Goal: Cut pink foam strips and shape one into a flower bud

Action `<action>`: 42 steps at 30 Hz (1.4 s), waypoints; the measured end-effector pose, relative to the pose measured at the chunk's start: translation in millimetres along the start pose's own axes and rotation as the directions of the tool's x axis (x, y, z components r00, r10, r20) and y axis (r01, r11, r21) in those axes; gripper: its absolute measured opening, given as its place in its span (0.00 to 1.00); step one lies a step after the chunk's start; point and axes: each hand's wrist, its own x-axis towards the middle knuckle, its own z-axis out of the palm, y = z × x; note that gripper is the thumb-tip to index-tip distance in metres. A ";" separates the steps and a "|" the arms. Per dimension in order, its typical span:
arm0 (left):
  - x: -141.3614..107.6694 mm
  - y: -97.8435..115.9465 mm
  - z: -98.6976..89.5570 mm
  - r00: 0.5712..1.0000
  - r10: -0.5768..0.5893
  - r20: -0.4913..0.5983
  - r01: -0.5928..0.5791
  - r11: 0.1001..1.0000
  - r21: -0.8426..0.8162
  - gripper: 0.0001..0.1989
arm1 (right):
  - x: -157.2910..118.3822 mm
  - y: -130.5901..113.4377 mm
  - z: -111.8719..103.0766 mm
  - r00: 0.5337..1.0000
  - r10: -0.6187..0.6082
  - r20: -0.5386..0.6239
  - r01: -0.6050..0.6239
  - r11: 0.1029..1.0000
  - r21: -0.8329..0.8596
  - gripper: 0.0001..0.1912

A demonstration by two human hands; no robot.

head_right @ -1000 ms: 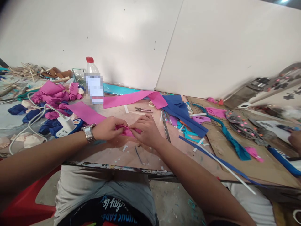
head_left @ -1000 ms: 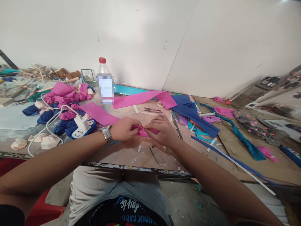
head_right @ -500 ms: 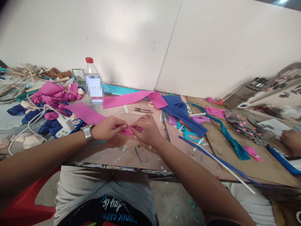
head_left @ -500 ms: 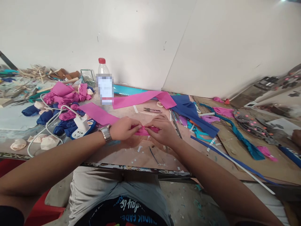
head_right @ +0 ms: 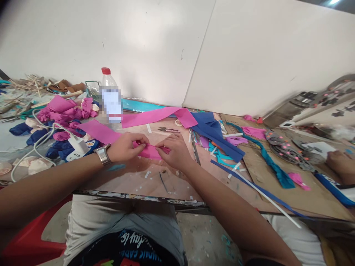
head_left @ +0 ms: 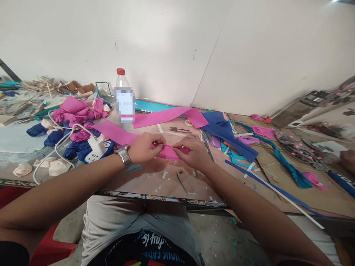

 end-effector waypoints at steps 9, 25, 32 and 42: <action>2.1 -0.9 -0.6 0.995 0.015 -0.095 -0.021 0.998 -0.059 0.05 | -0.3 0.2 -0.2 0.993 0.120 -0.008 -0.119 0.991 0.056 0.03; 3.1 -4.0 0.7 0.991 0.015 -0.133 -0.016 1.000 -0.002 0.07 | 0.3 1.6 4.5 0.971 0.233 -0.048 -0.223 0.963 0.154 0.04; 3.4 -6.7 1.4 0.984 -0.002 -0.177 0.002 1.000 0.001 0.05 | 0.1 1.2 5.6 0.955 0.292 -0.043 -0.280 0.942 0.185 0.03; 0.1 0.0 4.5 1.000 0.019 0.024 -0.021 0.997 0.073 0.11 | -2.3 -0.8 7.7 0.986 0.166 0.014 -0.166 0.977 0.132 0.03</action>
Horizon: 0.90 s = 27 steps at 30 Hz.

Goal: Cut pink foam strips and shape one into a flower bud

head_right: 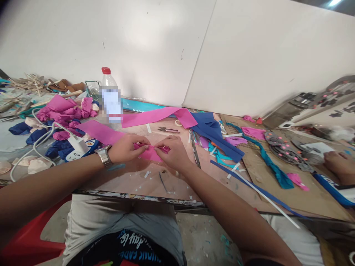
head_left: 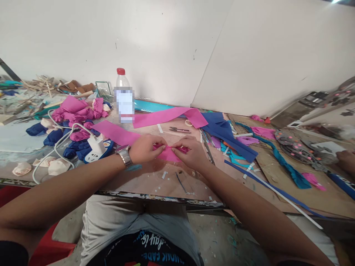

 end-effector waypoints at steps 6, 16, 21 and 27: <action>0.4 -0.4 -1.7 0.999 -0.031 -0.014 0.032 0.999 0.032 0.12 | 0.6 0.3 -1.0 1.000 0.022 0.021 -0.022 1.000 -0.010 0.03; -2.8 9.3 1.9 0.989 0.036 0.143 -0.040 0.999 0.025 0.10 | -2.4 -6.3 2.2 0.992 -0.088 0.087 0.091 0.995 -0.035 0.03; -2.4 11.2 -0.3 0.988 0.023 0.152 -0.017 0.999 -0.040 0.09 | -2.2 -6.8 1.1 0.987 -0.124 0.102 0.130 0.990 -0.049 0.03; -2.9 12.7 -2.3 0.985 0.022 0.170 -0.005 0.995 -0.099 0.09 | -0.9 -7.2 -1.2 0.982 -0.158 0.107 0.165 0.984 -0.062 0.03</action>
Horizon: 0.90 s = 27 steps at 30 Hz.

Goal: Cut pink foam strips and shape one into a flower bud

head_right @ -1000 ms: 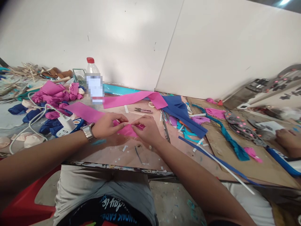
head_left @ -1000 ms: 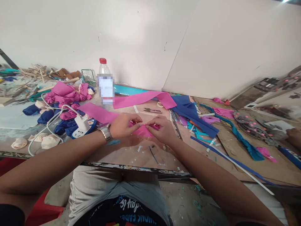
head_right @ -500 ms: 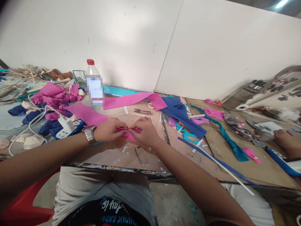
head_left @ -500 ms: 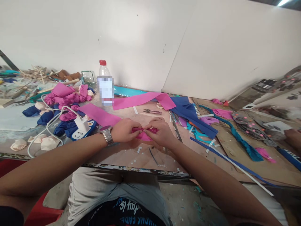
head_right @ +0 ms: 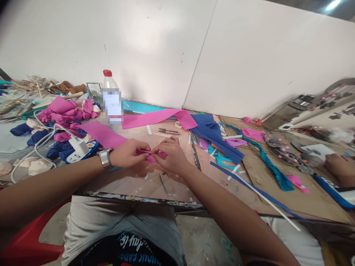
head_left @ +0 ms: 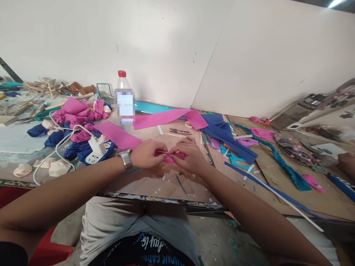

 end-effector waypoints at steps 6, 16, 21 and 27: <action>1.5 -3.5 2.8 0.999 -0.017 -0.030 0.015 0.998 -0.065 0.14 | -0.4 0.8 0.4 1.000 -0.003 -0.003 0.003 0.999 -0.033 0.03; 0.7 -2.8 1.4 0.999 -0.011 -0.047 0.011 1.000 -0.013 0.11 | -0.5 0.0 -0.7 0.999 0.008 -0.046 -0.011 0.998 -0.068 0.02; 0.5 -5.7 1.7 0.995 0.077 -0.068 -0.062 0.978 0.201 0.13 | 0.5 0.6 -1.9 0.996 0.058 -0.067 -0.060 0.998 -0.026 0.02; 3.6 -12.1 4.4 0.986 0.162 -0.037 -0.145 0.947 0.287 0.16 | 0.9 1.4 0.7 0.992 0.104 -0.068 -0.103 0.994 0.020 0.02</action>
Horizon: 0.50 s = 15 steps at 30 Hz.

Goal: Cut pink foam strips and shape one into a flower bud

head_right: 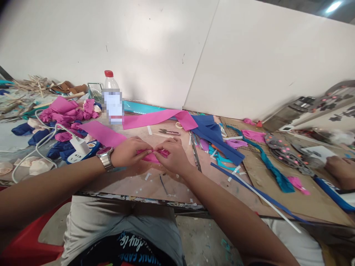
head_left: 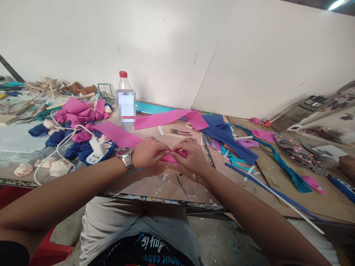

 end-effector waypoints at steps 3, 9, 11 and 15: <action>0.6 0.6 -1.1 1.000 -0.030 0.003 0.030 0.999 0.020 0.16 | 0.0 0.6 0.7 1.000 0.021 -0.005 -0.021 1.000 0.017 0.01; 0.2 0.7 -5.6 0.994 -0.104 -0.015 0.104 0.994 0.014 0.18 | 1.0 3.9 -1.3 0.997 0.068 -0.030 -0.067 0.997 0.035 0.02; 0.0 -0.9 -6.7 0.993 -0.115 -0.018 0.115 0.993 -0.008 0.17 | 1.3 4.4 -2.3 0.997 0.073 -0.035 -0.072 0.997 0.041 0.03; -0.8 -2.3 -6.6 0.991 -0.132 -0.027 0.131 0.990 -0.049 0.16 | 1.0 3.8 -2.6 0.997 0.075 -0.032 -0.073 0.996 0.053 0.02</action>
